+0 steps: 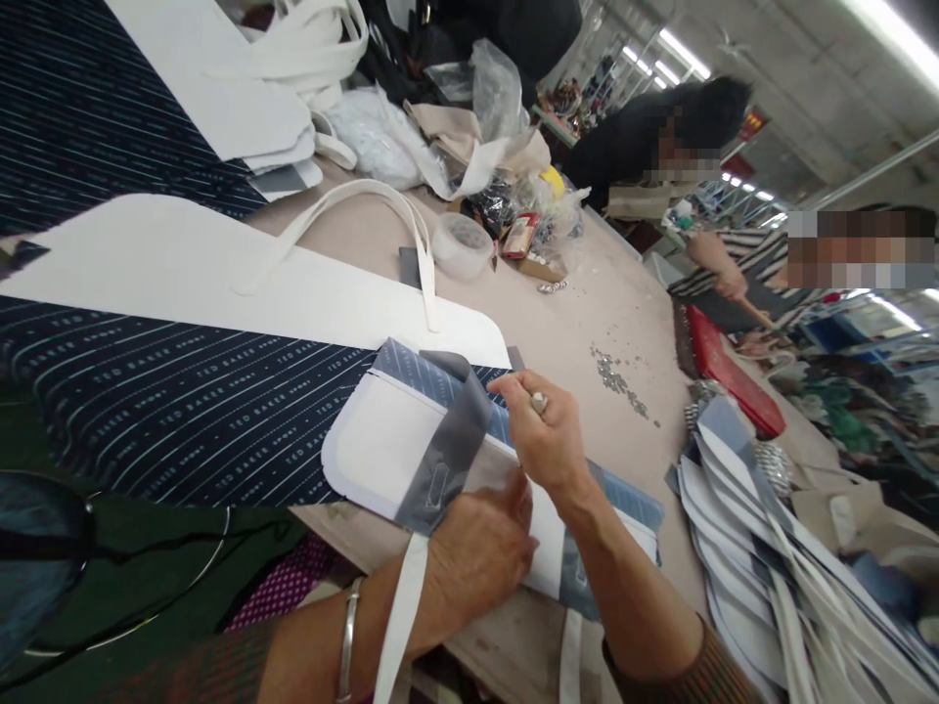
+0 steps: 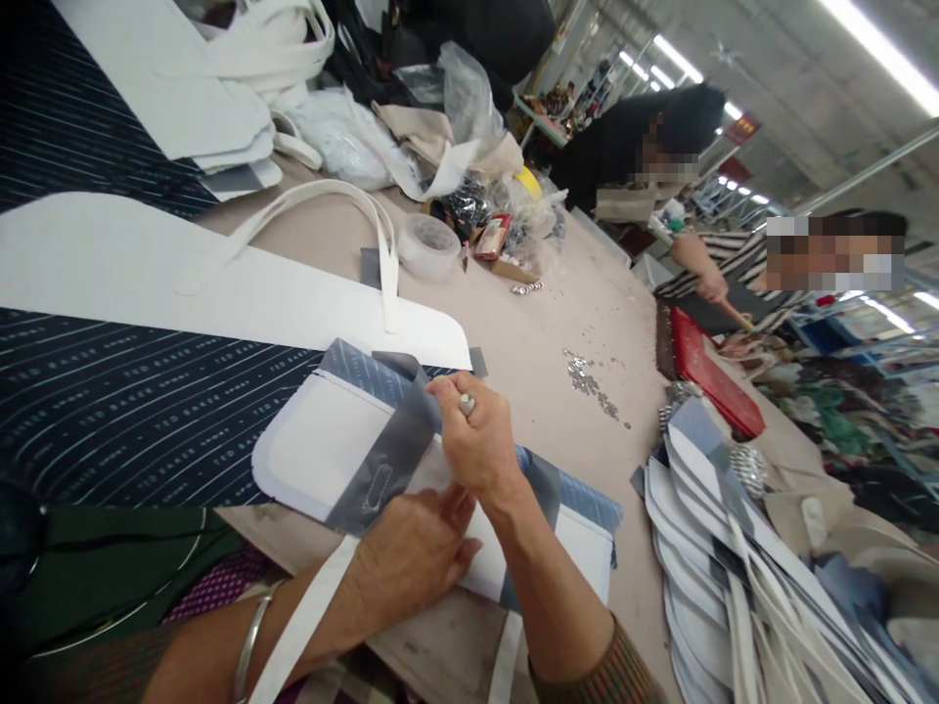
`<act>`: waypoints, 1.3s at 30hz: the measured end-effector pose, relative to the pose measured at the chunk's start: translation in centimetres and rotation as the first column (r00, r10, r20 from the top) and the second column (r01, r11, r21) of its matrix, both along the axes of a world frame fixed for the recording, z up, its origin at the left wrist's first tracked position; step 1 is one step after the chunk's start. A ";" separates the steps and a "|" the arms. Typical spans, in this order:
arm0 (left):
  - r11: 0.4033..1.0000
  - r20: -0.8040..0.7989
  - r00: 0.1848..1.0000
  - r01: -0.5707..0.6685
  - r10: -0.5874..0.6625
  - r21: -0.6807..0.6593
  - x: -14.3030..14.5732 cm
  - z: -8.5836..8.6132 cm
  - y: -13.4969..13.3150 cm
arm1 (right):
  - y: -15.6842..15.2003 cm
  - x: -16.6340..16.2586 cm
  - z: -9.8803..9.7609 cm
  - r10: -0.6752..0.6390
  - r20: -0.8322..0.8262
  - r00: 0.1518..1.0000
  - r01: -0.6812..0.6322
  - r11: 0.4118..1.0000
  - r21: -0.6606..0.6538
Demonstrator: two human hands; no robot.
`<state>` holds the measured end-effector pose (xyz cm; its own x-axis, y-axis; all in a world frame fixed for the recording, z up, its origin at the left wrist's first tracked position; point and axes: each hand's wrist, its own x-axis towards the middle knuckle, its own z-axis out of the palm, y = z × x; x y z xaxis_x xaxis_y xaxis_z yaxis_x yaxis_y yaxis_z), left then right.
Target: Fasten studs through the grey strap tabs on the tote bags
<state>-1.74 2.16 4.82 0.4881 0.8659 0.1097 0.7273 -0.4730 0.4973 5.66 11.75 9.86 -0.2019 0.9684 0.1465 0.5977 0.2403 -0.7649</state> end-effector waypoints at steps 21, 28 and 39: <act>0.999 -0.016 0.999 0.046 -0.047 -0.017 -0.3 0.1 0.4 | -2.5 3.2 1.9 -0.159 -0.440 0.884 0.202 0.978 0.053; 1.000 -0.068 0.997 0.024 -0.025 -0.006 -0.2 0.6 0.4 | -2.9 4.7 0.4 -0.245 -0.519 0.819 0.237 0.968 -0.082; 0.999 -0.074 0.997 0.003 -0.006 -0.044 -0.3 0.7 0.3 | -3.7 5.9 -0.9 -0.315 -0.559 0.767 0.269 0.949 -0.165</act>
<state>-2.02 2.42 5.55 0.4971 0.8670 0.0350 0.7611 -0.4551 0.4622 11.61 8.07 9.00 0.1911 0.9789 0.0722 0.0774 0.0584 -0.9953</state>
